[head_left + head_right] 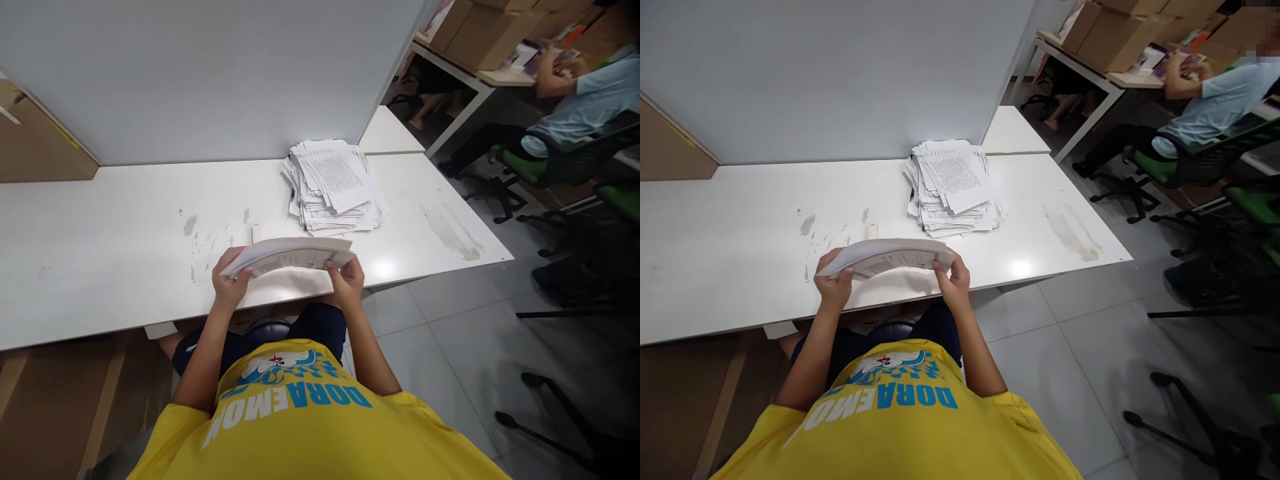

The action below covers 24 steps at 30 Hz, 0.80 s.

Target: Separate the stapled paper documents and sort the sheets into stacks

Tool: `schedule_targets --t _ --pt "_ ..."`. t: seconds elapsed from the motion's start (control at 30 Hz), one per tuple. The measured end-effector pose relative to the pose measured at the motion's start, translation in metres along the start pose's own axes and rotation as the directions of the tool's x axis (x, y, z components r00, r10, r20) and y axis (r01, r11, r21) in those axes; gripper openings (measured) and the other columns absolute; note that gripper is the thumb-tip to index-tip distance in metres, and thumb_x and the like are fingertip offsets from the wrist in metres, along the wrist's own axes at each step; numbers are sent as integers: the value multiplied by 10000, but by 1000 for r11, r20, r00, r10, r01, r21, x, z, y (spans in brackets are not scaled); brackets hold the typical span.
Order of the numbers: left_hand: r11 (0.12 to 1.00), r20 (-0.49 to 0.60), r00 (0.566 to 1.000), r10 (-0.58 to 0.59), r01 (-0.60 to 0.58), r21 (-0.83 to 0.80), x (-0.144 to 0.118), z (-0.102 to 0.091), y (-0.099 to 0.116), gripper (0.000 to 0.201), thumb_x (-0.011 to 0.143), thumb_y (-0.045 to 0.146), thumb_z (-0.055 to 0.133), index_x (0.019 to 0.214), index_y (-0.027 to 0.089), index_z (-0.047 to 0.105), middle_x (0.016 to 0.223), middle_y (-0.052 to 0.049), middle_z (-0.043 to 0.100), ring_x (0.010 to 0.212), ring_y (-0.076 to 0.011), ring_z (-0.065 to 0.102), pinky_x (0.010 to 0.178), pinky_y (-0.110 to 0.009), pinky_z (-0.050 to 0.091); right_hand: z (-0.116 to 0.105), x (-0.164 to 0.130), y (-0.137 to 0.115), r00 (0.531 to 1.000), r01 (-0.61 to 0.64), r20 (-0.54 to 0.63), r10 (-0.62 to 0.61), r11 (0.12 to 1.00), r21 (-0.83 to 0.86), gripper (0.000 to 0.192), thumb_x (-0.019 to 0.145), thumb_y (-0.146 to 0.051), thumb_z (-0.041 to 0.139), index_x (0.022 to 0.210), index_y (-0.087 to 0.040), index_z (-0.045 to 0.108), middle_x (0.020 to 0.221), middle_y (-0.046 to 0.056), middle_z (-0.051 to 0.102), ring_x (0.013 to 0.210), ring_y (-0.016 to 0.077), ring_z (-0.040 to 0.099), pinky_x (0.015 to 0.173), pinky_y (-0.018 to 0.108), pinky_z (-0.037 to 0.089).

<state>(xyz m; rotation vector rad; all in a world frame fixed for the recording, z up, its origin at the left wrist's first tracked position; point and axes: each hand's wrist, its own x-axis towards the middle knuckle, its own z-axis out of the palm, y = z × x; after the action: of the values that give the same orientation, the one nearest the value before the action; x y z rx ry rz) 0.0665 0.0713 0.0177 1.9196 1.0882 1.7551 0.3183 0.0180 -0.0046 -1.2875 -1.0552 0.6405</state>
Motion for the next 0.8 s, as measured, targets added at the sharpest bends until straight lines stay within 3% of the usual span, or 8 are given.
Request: schedule_targets --t 0.07,0.13,0.27,0.4,0.53,0.63,0.7,0.8 --pt "1000 62 998 31 -31 2 -5 -6 -9 457 853 593 646 1111 217 621 1003 -79 699 952 -223 691 841 -361 565 5 0 10 998 -9 63 9 1000 2 563 802 -494 705 1285 -228 591 1329 112 635 1214 257 605 1034 392 492" --pt "998 121 991 -51 46 44 -14 -12 -14 472 852 555 666 1170 217 580 1069 -91 679 1019 -230 675 884 -376 555 10 0 20 987 -83 135 81 997 9 600 780 -519 713 1285 -218 595 1345 119 631 1188 261 624 999 396 516" --pt "942 128 936 -329 316 112 -27 -15 -8 408 909 519 590 1167 205 547 1050 -81 657 959 -216 667 803 -339 552 9 -1 18 960 -222 174 219 975 -2 417 748 -554 694 970 -201 692 991 86 756 948 265 692 840 398 564" --pt "862 186 842 -506 499 87 -25 -5 15 385 938 493 539 1211 221 532 872 -26 639 782 -183 643 700 -300 523 -18 1 -5 931 -287 209 298 954 -82 388 755 -493 676 1012 -202 686 935 52 746 860 242 674 758 365 559" --pt "809 200 784 -588 569 146 -7 6 24 618 940 389 544 1493 256 301 888 -13 631 719 -148 613 703 -287 511 -46 2 -17 840 -354 326 434 893 -276 384 766 -390 642 1102 -208 677 1003 51 742 898 256 669 770 377 554" --pt "836 195 828 -526 461 297 10 11 11 556 940 345 520 1469 235 392 1107 -88 645 949 -202 640 832 -350 529 -50 1 -15 823 -384 310 477 868 -315 399 752 -358 625 1120 -212 672 1036 52 740 927 264 669 804 396 553" --pt "895 331 859 -391 270 356 18 12 1 476 959 307 464 1427 225 480 1302 -116 604 1189 -250 568 1007 -426 479 -46 0 -13 817 -410 304 489 865 -290 416 743 -365 627 1126 -208 666 1040 56 736 930 265 668 802 395 556" --pt "947 505 831 -233 74 314 25 10 -12 454 995 282 380 1426 231 513 1460 -83 542 1351 -253 446 1163 -487 346 -40 1 -14 800 -442 318 508 859 -260 435 738 -385 633 1131 -202 660 1032 62 731 937 270 663 786 387 553"
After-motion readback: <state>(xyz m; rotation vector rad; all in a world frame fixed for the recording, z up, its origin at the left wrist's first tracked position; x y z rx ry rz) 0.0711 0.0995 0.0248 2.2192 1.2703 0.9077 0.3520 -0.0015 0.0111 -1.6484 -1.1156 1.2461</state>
